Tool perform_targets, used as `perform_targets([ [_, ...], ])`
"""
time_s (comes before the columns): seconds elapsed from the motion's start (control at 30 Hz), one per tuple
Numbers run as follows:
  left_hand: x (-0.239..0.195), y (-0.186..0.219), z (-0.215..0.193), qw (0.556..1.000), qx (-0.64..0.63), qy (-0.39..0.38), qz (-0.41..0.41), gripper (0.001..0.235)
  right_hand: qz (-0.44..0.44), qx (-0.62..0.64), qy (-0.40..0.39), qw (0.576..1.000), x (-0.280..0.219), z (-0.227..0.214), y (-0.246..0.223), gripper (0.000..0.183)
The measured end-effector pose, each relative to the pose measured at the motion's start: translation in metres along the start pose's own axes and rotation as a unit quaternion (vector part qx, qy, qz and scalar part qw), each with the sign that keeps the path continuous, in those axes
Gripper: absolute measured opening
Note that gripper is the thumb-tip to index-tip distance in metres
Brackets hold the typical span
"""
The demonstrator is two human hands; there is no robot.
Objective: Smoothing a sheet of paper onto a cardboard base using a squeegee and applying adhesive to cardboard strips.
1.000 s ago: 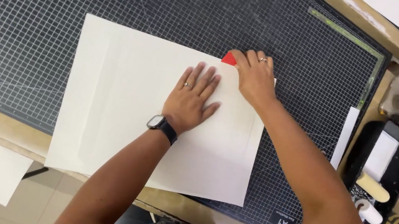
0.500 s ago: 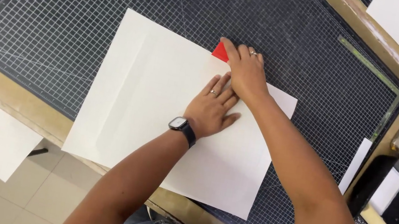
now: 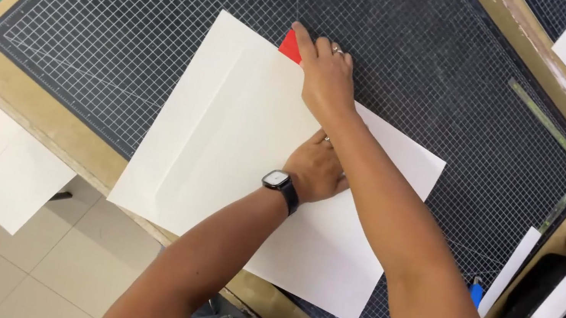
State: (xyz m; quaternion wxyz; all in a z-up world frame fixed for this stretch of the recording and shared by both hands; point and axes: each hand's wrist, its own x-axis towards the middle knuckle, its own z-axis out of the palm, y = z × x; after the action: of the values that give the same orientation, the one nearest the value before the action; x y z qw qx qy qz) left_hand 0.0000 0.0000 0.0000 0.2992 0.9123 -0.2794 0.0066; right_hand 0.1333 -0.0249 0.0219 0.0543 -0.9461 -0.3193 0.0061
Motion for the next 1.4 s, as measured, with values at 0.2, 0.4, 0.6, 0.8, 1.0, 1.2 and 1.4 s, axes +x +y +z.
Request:
perform_targets([
  [0.2,-0.001,-0.004,0.016,0.998,0.049,0.045,0.013,0.057,0.005,-0.017,-0.018,1.000,0.022,0.000,-0.022,0.085],
  [0.4,-0.001,-0.007,0.013,0.997,0.036,0.062,0.035,0.051,0.021,0.066,-0.013,0.998,0.027,-0.011,-0.024,0.066],
  [0.6,-0.002,-0.003,-0.006,0.997,0.068,0.015,-0.022,0.061,0.202,0.017,0.211,0.956,-0.105,-0.012,0.068,0.068],
  [0.8,-0.003,-0.009,-0.010,0.998,0.053,-0.032,-0.004,0.057,0.358,-0.080,0.091,0.926,-0.207,-0.024,0.052,0.064],
  [1.0,-0.081,-0.046,-0.080,0.983,0.116,-0.106,-0.098,0.068,0.479,-0.146,0.051,0.864,-0.185,0.006,0.065,0.057],
  [1.2,-0.097,-0.059,-0.085,0.980,0.114,-0.137,-0.085,0.074,0.243,-0.022,0.022,0.970,-0.075,0.022,-0.082,0.067],
  [1.4,-0.146,-0.064,-0.124,0.970,0.129,-0.187,-0.089,0.070,0.265,-0.066,0.022,0.962,-0.041,0.000,-0.061,0.055],
])
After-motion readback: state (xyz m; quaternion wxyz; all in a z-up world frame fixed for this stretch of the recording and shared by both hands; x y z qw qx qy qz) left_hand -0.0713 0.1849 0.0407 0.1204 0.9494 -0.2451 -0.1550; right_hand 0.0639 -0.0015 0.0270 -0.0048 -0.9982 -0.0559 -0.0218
